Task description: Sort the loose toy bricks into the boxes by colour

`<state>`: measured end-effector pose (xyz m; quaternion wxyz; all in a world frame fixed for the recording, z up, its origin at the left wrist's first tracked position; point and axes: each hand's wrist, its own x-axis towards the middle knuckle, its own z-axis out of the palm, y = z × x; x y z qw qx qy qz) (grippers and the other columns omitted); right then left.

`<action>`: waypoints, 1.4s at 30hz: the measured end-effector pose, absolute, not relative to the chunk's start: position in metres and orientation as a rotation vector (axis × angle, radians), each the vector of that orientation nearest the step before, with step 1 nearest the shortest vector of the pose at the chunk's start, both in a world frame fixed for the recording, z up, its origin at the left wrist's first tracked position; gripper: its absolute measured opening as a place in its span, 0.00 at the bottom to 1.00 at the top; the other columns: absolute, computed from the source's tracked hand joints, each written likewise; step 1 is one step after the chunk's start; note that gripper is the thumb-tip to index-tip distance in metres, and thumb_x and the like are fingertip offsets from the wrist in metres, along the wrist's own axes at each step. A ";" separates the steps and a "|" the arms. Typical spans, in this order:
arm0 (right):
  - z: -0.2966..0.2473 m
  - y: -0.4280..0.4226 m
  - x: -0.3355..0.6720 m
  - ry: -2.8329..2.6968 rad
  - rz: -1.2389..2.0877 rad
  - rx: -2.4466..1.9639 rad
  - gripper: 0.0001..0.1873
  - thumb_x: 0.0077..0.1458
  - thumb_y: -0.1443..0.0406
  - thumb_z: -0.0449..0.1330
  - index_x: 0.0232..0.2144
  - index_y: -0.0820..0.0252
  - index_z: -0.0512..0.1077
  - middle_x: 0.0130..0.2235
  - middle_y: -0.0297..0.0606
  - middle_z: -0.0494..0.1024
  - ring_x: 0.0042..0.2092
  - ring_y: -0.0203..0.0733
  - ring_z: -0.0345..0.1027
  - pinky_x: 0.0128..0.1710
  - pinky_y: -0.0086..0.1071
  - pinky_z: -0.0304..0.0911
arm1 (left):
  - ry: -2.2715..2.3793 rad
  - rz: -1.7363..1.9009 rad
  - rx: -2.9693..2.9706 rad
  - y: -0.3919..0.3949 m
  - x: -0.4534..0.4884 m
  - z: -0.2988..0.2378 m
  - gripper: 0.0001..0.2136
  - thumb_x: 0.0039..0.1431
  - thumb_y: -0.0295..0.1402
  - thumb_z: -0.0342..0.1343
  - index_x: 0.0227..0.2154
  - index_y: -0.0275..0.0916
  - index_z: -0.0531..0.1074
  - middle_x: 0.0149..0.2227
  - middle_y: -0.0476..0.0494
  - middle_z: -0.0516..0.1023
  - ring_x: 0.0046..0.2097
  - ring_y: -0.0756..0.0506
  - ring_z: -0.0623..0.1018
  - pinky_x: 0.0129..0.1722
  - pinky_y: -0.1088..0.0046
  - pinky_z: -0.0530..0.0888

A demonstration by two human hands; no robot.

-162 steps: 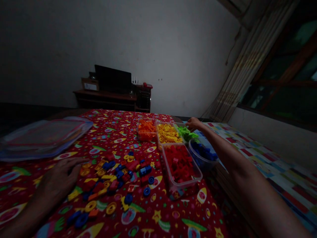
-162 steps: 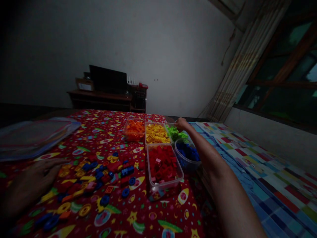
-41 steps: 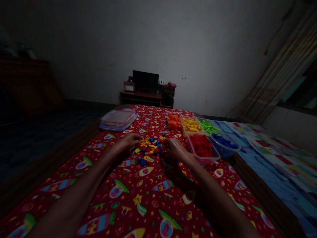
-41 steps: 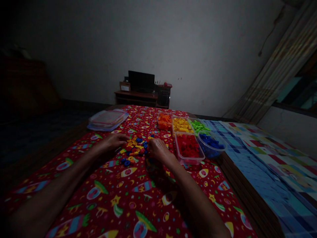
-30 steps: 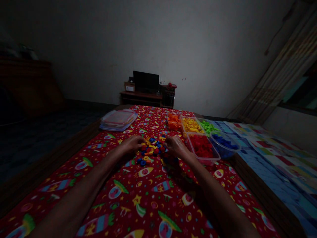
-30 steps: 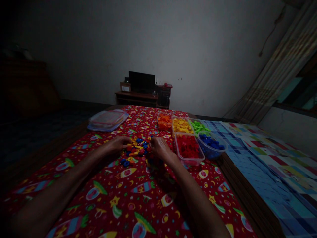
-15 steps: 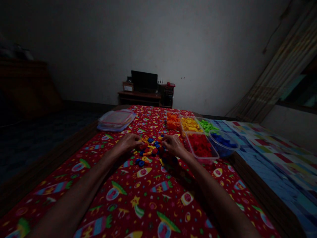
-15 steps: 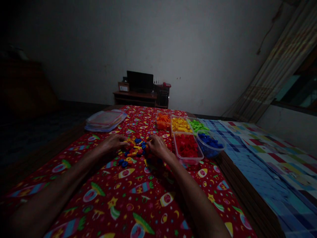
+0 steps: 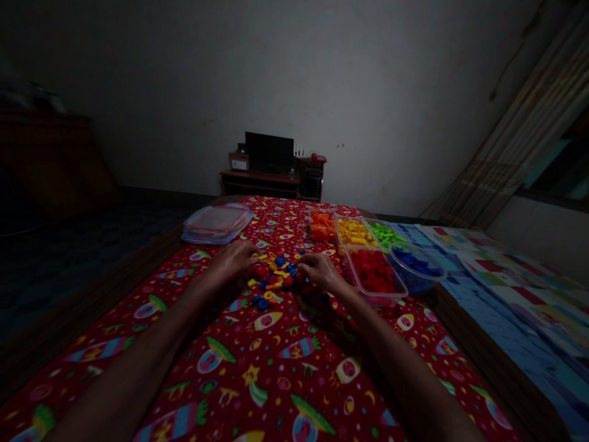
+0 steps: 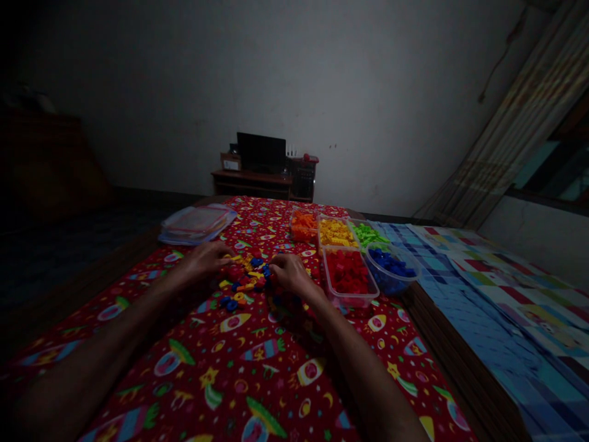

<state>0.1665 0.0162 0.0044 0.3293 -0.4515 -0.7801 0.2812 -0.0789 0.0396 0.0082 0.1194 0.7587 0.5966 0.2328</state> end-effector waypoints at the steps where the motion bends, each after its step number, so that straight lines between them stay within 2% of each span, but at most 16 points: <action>1: 0.003 0.016 0.164 -1.942 0.890 -1.172 0.07 0.52 0.68 0.56 0.27 0.63 0.74 0.26 0.33 0.74 0.27 0.32 0.63 0.28 0.25 0.56 | 1.709 0.702 2.244 0.039 -0.073 0.012 0.10 0.46 0.38 0.57 0.29 0.39 0.78 0.33 0.44 0.79 0.36 0.43 0.75 0.36 0.73 0.67; 4: -0.001 0.016 0.158 -1.552 1.361 -1.081 0.12 0.55 0.61 0.54 0.26 0.63 0.71 0.23 0.32 0.71 0.24 0.30 0.60 0.26 0.24 0.57 | 1.518 0.766 2.301 0.032 -0.046 0.017 0.12 0.49 0.38 0.55 0.32 0.38 0.77 0.35 0.45 0.79 0.36 0.45 0.75 0.36 0.73 0.68; 8: -0.006 0.015 0.152 -1.154 1.762 -0.940 0.21 0.59 0.51 0.49 0.27 0.61 0.69 0.23 0.34 0.70 0.24 0.31 0.61 0.26 0.24 0.60 | 1.298 0.763 2.434 0.012 -0.010 0.014 0.09 0.51 0.34 0.55 0.33 0.39 0.77 0.35 0.45 0.78 0.38 0.45 0.75 0.39 0.73 0.69; 13: -0.002 0.011 0.147 -0.930 1.918 -0.927 0.14 0.60 0.58 0.51 0.29 0.61 0.68 0.22 0.31 0.66 0.20 0.30 0.55 0.20 0.23 0.56 | 1.206 0.856 2.473 0.005 0.005 0.007 0.11 0.53 0.35 0.55 0.40 0.41 0.73 0.42 0.43 0.76 0.44 0.43 0.74 0.44 0.70 0.70; 16: 0.004 0.010 0.149 -0.920 1.871 -0.946 0.08 0.54 0.62 0.57 0.27 0.61 0.67 0.22 0.30 0.66 0.20 0.28 0.55 0.18 0.21 0.51 | 1.331 0.971 2.464 0.015 -0.011 0.015 0.14 0.54 0.41 0.54 0.40 0.40 0.72 0.42 0.42 0.75 0.43 0.43 0.74 0.43 0.69 0.70; 18: 0.005 0.011 0.153 -0.970 1.793 -0.978 0.09 0.48 0.64 0.61 0.23 0.61 0.65 0.21 0.29 0.66 0.20 0.27 0.54 0.17 0.21 0.48 | 1.511 0.931 2.424 0.023 -0.032 0.023 0.14 0.54 0.42 0.52 0.38 0.39 0.72 0.39 0.42 0.76 0.39 0.43 0.74 0.39 0.70 0.69; 20: 0.005 0.014 0.157 -1.023 1.676 -0.987 0.11 0.44 0.64 0.63 0.20 0.61 0.63 0.19 0.27 0.64 0.19 0.26 0.51 0.17 0.21 0.44 | 1.665 0.698 2.403 0.030 -0.058 0.027 0.12 0.53 0.42 0.52 0.32 0.38 0.74 0.33 0.43 0.77 0.34 0.44 0.75 0.35 0.71 0.68; 23: -0.001 0.019 0.163 -1.082 1.489 -1.000 0.14 0.43 0.62 0.61 0.17 0.59 0.59 0.15 0.22 0.56 0.17 0.25 0.43 0.16 0.23 0.38 | 1.816 0.299 2.246 0.034 -0.088 0.021 0.12 0.47 0.42 0.55 0.22 0.38 0.73 0.24 0.45 0.76 0.27 0.45 0.73 0.26 0.73 0.63; 25: -0.006 0.023 0.165 -1.123 1.364 -1.047 0.15 0.44 0.61 0.58 0.15 0.58 0.56 0.14 0.21 0.53 0.16 0.25 0.41 0.16 0.24 0.38 | 1.798 0.124 2.178 0.035 -0.096 0.012 0.11 0.46 0.40 0.54 0.17 0.39 0.72 0.20 0.46 0.74 0.24 0.46 0.72 0.23 0.74 0.61; 27: -0.012 0.028 0.168 -1.162 1.216 -1.128 0.14 0.46 0.61 0.55 0.15 0.58 0.57 0.15 0.22 0.53 0.17 0.27 0.43 0.17 0.25 0.41 | 1.787 0.072 2.174 0.036 -0.097 0.002 0.10 0.44 0.38 0.53 0.15 0.39 0.71 0.18 0.47 0.73 0.23 0.47 0.71 0.22 0.75 0.60; 31: -0.023 0.035 0.174 -1.333 0.841 -1.284 0.12 0.49 0.61 0.51 0.18 0.60 0.65 0.18 0.29 0.64 0.23 0.32 0.57 0.25 0.26 0.52 | 1.772 0.232 2.232 0.043 -0.091 -0.004 0.12 0.44 0.39 0.52 0.15 0.38 0.71 0.18 0.47 0.73 0.23 0.48 0.71 0.22 0.75 0.60; 34: -0.026 0.037 0.177 -1.462 0.625 -1.314 0.14 0.51 0.61 0.51 0.21 0.61 0.70 0.25 0.34 0.72 0.31 0.36 0.65 0.33 0.28 0.57 | 1.683 0.447 2.233 0.058 -0.078 0.009 0.14 0.45 0.43 0.52 0.21 0.38 0.75 0.21 0.47 0.77 0.25 0.47 0.73 0.24 0.76 0.63; 38: -0.027 0.038 0.174 -1.466 0.633 -1.285 0.13 0.52 0.63 0.51 0.23 0.61 0.72 0.25 0.34 0.74 0.32 0.37 0.66 0.34 0.27 0.58 | 1.556 0.588 2.376 0.098 -0.031 0.044 0.16 0.48 0.44 0.51 0.28 0.38 0.77 0.26 0.46 0.79 0.28 0.46 0.75 0.27 0.76 0.65; 42: -0.027 0.040 0.170 -1.424 0.689 -1.238 0.12 0.50 0.64 0.52 0.21 0.61 0.72 0.22 0.32 0.72 0.30 0.36 0.66 0.33 0.27 0.58 | 1.642 0.700 2.457 0.152 0.036 0.074 0.11 0.47 0.37 0.52 0.23 0.36 0.76 0.22 0.46 0.77 0.27 0.47 0.74 0.27 0.76 0.64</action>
